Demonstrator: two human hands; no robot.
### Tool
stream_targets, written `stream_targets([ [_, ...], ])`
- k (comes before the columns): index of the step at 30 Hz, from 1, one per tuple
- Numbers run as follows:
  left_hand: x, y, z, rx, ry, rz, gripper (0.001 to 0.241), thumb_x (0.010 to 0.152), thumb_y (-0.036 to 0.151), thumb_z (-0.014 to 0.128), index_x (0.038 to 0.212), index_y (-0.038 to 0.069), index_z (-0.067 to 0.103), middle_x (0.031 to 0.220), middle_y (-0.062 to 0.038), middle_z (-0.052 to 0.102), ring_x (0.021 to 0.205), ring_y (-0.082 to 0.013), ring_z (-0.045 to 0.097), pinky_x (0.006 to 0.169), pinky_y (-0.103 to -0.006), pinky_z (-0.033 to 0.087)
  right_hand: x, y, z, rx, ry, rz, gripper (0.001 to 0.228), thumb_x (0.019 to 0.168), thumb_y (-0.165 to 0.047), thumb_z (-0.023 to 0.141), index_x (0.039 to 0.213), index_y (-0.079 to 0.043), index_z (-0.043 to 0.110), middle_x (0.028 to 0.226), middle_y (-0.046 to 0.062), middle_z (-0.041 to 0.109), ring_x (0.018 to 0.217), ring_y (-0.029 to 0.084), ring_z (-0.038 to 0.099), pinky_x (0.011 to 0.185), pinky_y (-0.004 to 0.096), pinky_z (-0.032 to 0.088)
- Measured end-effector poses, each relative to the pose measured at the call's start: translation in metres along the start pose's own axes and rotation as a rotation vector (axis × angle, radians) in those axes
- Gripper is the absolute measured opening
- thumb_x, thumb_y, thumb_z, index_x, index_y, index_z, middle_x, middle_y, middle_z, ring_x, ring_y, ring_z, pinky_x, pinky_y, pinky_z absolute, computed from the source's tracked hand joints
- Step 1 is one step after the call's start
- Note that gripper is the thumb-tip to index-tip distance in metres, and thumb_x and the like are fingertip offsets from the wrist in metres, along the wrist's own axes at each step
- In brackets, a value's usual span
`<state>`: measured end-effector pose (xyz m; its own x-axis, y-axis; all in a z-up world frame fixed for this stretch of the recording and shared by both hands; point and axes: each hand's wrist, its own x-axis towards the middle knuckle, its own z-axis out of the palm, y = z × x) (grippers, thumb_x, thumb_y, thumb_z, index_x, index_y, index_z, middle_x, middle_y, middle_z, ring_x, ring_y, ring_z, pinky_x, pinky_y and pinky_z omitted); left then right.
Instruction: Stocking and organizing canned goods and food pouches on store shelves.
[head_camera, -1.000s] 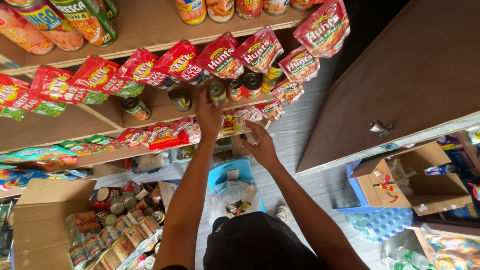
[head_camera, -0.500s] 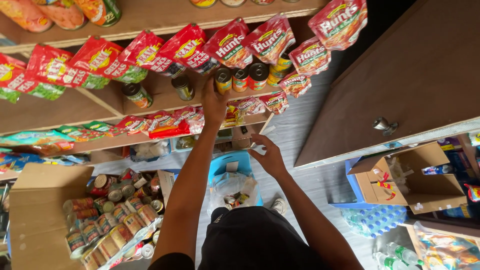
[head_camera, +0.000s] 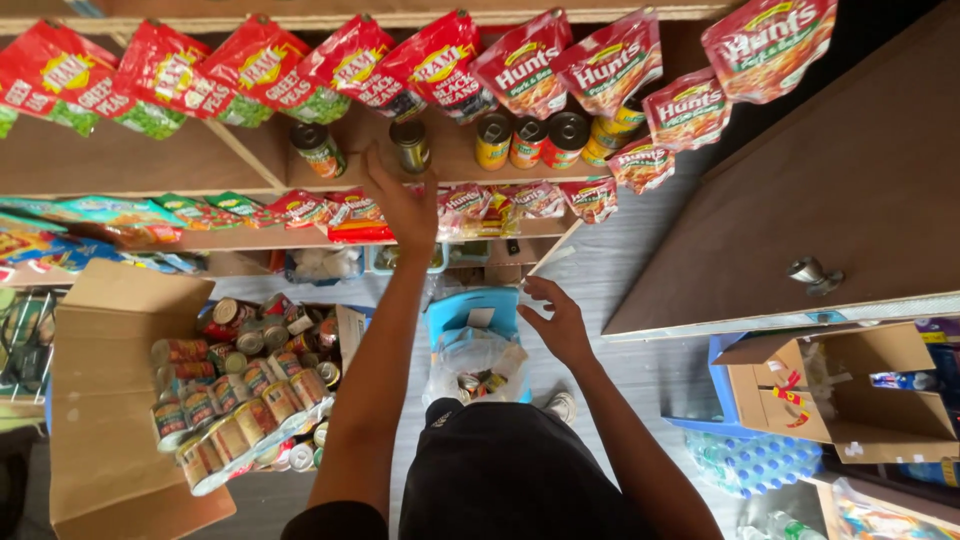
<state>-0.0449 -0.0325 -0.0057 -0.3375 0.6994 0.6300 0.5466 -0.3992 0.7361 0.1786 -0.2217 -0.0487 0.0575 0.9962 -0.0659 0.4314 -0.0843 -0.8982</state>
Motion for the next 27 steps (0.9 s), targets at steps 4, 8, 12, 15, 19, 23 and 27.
stream_targets([
  [4, 0.021, -0.013, 0.003, -0.106, -0.163, -0.233, 0.089, 0.081, 0.016, 0.089, 0.151, 0.002, 0.035, 0.134, -0.022, 0.054, 0.122, -0.0441, 0.057, 0.097, -0.0484, 0.05, 0.002, -0.006, 0.011, -0.005, -0.04, -0.026, 0.052, 0.088, -0.022, 0.08, 0.135, -0.014, 0.06, 0.121, 0.005, 0.074, 0.115, 0.02, 0.07, 0.092, 0.037, 0.054],
  [8, 0.024, -0.024, 0.007, -0.021, -0.144, -0.135, 0.079, 0.082, 0.014, 0.09, 0.147, 0.005, 0.045, 0.137, -0.024, 0.054, 0.122, -0.0461, 0.058, 0.094, -0.0492, 0.053, 0.001, -0.018, 0.016, -0.014, -0.107, -0.04, 0.053, 0.089, -0.023, 0.078, 0.137, -0.015, 0.058, 0.123, 0.005, 0.073, 0.117, 0.02, 0.068, 0.093, 0.038, 0.053],
  [12, 0.021, -0.034, 0.005, -0.078, -0.137, -0.081, 0.07, 0.085, 0.013, 0.087, 0.142, 0.005, 0.047, 0.133, -0.024, 0.057, 0.12, -0.0443, 0.06, 0.097, -0.0482, 0.053, 0.0, -0.018, 0.017, -0.019, -0.123, -0.05, 0.052, 0.089, -0.023, 0.078, 0.137, -0.014, 0.059, 0.123, 0.004, 0.074, 0.116, 0.02, 0.07, 0.094, 0.038, 0.055],
  [15, 0.01, -0.042, 0.003, -0.144, -0.064, -0.054, 0.071, 0.084, 0.01, 0.086, 0.141, 0.003, 0.046, 0.129, -0.022, 0.059, 0.117, -0.0404, 0.062, 0.098, -0.0457, 0.053, -0.001, -0.017, 0.017, -0.015, -0.131, -0.068, 0.052, 0.09, -0.022, 0.077, 0.137, -0.014, 0.059, 0.124, 0.005, 0.073, 0.116, 0.02, 0.069, 0.094, 0.038, 0.055],
  [19, 0.0, -0.027, -0.017, -0.353, -0.043, -0.327, 0.062, 0.077, 0.01, 0.088, 0.125, 0.002, 0.05, 0.109, -0.011, 0.06, 0.098, -0.0217, 0.063, 0.088, -0.0339, 0.056, 0.002, -0.013, 0.019, -0.016, -0.134, -0.073, 0.052, 0.09, -0.021, 0.076, 0.138, -0.014, 0.058, 0.124, 0.004, 0.073, 0.115, 0.02, 0.07, 0.092, 0.037, 0.055],
  [23, 0.001, -0.008, -0.042, -0.327, -0.038, -0.423, 0.054, 0.078, 0.015, 0.092, 0.11, 0.003, 0.05, 0.098, -0.005, 0.059, 0.087, -0.0132, 0.057, 0.08, -0.0282, 0.054, 0.001, -0.014, 0.019, -0.017, -0.154, -0.045, 0.052, 0.09, -0.02, 0.076, 0.138, -0.013, 0.058, 0.124, 0.004, 0.073, 0.114, 0.02, 0.069, 0.092, 0.037, 0.055],
  [27, 0.001, -0.031, -0.041, -0.232, -0.036, -0.424, 0.053, 0.079, 0.018, 0.095, 0.092, 0.003, 0.046, 0.087, -0.006, 0.052, 0.079, -0.0152, 0.047, 0.072, -0.0285, 0.049, 0.002, -0.021, 0.022, 0.0, -0.168, -0.048, 0.049, 0.09, -0.018, 0.076, 0.136, -0.012, 0.059, 0.123, 0.005, 0.073, 0.112, 0.02, 0.071, 0.092, 0.036, 0.056],
])
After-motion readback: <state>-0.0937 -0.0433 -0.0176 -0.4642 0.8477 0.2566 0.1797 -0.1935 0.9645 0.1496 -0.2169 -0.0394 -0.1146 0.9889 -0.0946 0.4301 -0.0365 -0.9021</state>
